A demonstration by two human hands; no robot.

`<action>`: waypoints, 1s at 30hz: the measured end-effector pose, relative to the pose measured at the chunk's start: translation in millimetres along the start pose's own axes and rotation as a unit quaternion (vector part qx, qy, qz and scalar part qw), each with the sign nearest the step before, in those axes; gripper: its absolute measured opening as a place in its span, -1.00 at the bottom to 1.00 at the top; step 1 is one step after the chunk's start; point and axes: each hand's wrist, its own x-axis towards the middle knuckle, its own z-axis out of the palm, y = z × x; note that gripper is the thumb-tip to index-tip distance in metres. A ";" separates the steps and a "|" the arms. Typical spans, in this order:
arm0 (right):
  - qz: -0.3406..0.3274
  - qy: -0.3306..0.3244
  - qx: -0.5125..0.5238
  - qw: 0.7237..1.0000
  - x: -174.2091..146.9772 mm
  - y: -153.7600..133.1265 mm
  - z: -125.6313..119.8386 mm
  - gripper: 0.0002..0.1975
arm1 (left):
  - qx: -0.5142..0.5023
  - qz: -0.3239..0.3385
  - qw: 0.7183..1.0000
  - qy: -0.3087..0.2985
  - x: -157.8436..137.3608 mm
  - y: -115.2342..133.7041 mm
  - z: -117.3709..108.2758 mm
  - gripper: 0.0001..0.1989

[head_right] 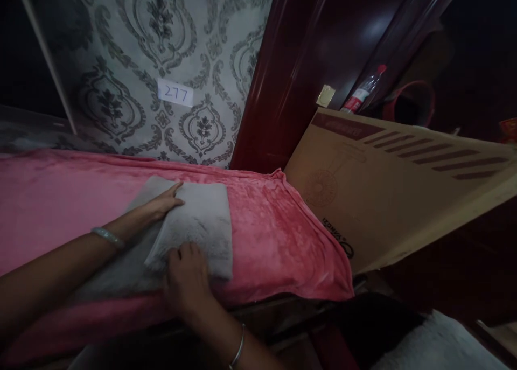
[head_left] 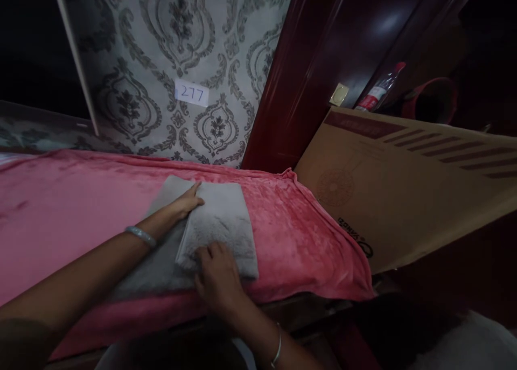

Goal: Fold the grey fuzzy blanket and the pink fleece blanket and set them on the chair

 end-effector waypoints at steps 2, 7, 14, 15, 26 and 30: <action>0.003 0.005 -0.020 1.000 -2.8 2.7 -8.1 -0.79 | 0.012 0.005 1.000 -0.003 3.5 9.9 6.9 -0.15; -0.023 0.089 -0.024 0.995 5.5 -10.3 -19.2 -0.76 | 0.030 0.032 0.999 0.008 0.6 41.3 -1.2 -0.29; -0.089 0.103 -0.016 0.991 13.6 -36.6 22.2 -0.81 | 0.065 -0.015 0.996 0.056 -13.2 18.7 -45.9 -0.26; -0.092 0.092 -0.018 0.991 12.8 -37.4 28.4 -0.81 | 0.065 -0.025 0.996 0.059 -15.6 9.5 -49.6 -0.27; -0.093 0.044 -0.007 0.995 8.5 -34.3 36.0 -0.85 | -0.044 -0.060 0.996 0.053 12.3 -1.3 -51.5 -0.35; -0.090 0.044 0.001 0.995 10.9 -37.0 37.7 -0.86 | 0.055 -0.021 0.994 0.090 23.2 -1.5 -48.3 -0.33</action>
